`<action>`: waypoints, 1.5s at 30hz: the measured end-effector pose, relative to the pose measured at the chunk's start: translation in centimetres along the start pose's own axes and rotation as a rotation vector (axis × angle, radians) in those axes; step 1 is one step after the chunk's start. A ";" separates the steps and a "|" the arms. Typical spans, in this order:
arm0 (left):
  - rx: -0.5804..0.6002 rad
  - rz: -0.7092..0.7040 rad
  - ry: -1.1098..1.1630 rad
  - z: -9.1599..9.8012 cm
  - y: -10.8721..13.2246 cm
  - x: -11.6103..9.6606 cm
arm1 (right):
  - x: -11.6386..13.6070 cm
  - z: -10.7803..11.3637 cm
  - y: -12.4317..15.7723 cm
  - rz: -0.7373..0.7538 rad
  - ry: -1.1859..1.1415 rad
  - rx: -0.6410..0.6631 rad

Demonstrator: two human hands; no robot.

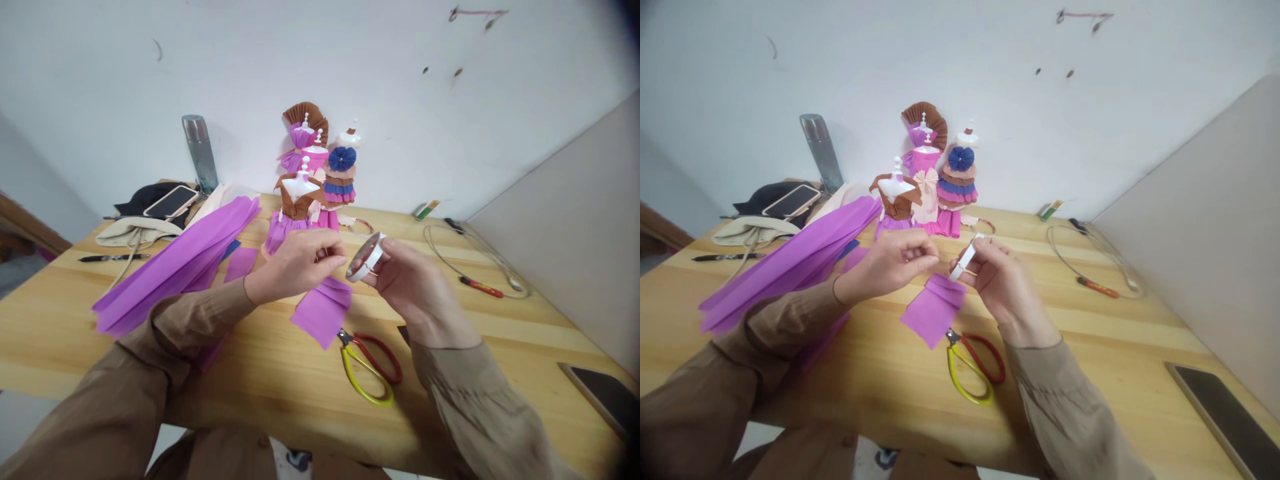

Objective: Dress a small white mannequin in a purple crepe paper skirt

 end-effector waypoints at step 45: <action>0.303 0.290 0.394 -1.9 1.2 -0.5 | 1.6 -1.0 0.0 0.601 0.473 0.452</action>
Point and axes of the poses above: each hand's wrist, its own y-axis away from the middle knuckle, its own z-axis out of the back of the hand, x = y × z, the point moved 4 cm from there along -y, towards the middle knuckle, and after that the axes turned 9 degrees about z, right-handed, at the moved point
